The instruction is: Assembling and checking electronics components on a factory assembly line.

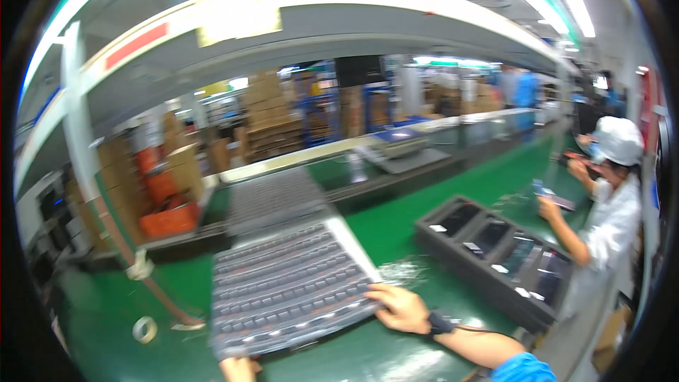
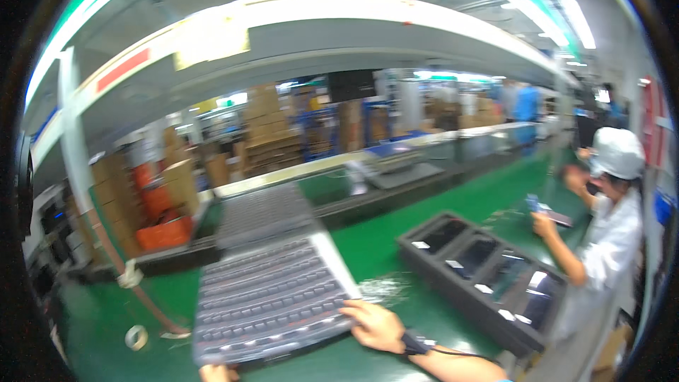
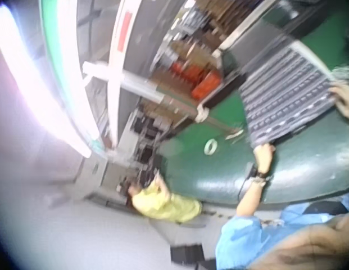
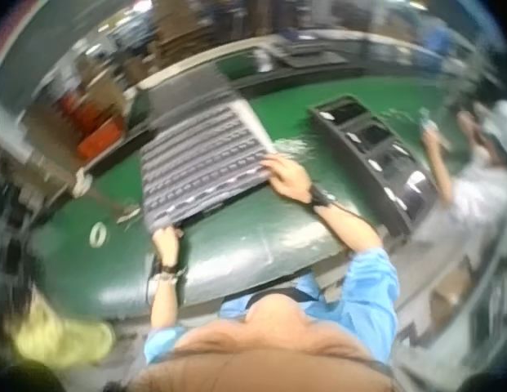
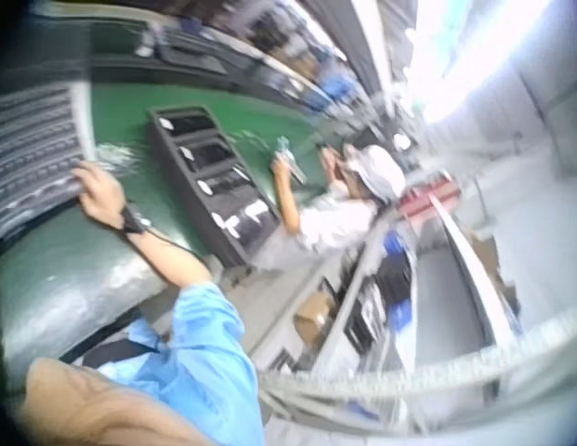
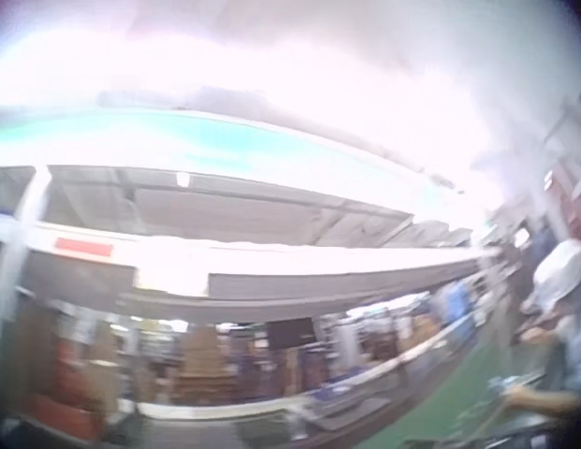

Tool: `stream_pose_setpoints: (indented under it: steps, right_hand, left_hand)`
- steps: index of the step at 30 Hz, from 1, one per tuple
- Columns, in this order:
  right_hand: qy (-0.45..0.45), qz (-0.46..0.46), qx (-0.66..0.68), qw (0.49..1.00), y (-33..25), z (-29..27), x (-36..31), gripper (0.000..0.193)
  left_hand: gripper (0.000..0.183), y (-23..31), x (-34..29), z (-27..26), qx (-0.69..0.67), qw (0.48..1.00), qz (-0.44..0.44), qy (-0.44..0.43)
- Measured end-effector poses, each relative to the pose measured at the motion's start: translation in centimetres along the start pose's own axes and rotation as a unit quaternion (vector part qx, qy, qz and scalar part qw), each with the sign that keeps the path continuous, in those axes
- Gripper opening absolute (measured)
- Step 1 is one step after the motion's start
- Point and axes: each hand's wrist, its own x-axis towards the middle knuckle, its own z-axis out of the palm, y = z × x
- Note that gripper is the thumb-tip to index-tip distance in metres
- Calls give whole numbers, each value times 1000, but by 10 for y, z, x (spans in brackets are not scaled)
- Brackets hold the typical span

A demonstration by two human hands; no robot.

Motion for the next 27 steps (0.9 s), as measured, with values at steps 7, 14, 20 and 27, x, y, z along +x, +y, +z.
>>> stream_pose_setpoints:
  steps: [7, 14, 20, 27]
  right_hand:
    - [21, 56, -4, 998, -10, -7, 0, 45]
    - [34, 53, 14, 998, -11, 0, 4, 48]
    - [41, 49, 3, 998, -14, -1, 5, 47]
    - [36, 54, 14, 998, -10, 0, 3, 49]
  left_hand:
    - [31, -56, 10, 31, -28, 999, -16, 16]
    - [30, -63, 10, 27, -58, 998, -7, -1]
    - [31, -69, 10, 28, -85, 996, 12, -13]
    - [27, -69, 11, 30, -75, 997, 18, -11]
